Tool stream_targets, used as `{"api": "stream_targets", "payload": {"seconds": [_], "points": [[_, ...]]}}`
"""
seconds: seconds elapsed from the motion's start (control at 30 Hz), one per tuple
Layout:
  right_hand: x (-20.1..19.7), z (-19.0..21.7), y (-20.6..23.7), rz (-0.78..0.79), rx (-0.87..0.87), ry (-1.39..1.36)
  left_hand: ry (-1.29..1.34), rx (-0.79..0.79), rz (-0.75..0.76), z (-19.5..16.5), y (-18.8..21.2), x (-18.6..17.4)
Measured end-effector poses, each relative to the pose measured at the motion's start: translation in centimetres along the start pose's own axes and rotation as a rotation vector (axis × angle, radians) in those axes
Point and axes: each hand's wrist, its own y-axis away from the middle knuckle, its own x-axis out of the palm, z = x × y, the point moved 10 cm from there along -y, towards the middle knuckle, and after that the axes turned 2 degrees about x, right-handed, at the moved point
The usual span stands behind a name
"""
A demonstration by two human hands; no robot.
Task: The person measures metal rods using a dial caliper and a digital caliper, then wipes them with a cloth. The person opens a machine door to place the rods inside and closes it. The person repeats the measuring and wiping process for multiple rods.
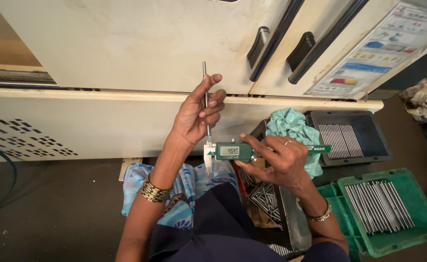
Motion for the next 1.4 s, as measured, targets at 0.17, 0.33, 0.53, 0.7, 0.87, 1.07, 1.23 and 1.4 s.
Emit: {"api": "stream_targets", "payload": {"seconds": [0.17, 0.33, 0.53, 0.7, 0.87, 1.07, 1.23, 1.4], "points": [[0.2, 0.0, 0.0, 0.023, 0.007, -0.011, 0.010, -0.001, 0.010, 0.0, 0.0, -0.2], [0.6, -0.1, -0.1, 0.042, 0.012, -0.029, 0.008, 0.006, 0.009, -0.1, 0.1, -0.5], [0.5, -0.1, 0.0, 0.034, 0.013, -0.046, 0.035, -0.006, 0.007, 0.0, 0.0, -0.9], [0.8, -0.1, 0.1, 0.037, 0.023, -0.051, 0.040, -0.006, 0.007, 0.0, -0.1, -1.2], [1.1, -0.3, 0.3, 0.042, 0.023, -0.060, 0.043, 0.003, 0.009, -0.1, -0.1, -1.4], [1.5, -0.4, 0.1, 0.051, 0.042, -0.073, 0.031, 0.009, -0.004, -0.3, 0.0, -1.3], [1.8, -1.0, 0.3, 0.131, 0.084, -0.118, -0.063, 0.014, -0.040, -0.6, 0.7, -0.4], [3.1, -2.9, 1.3, 0.271, 0.211, -0.277, -0.193, 0.099, -0.053, -0.9, 2.1, 0.3]]}}
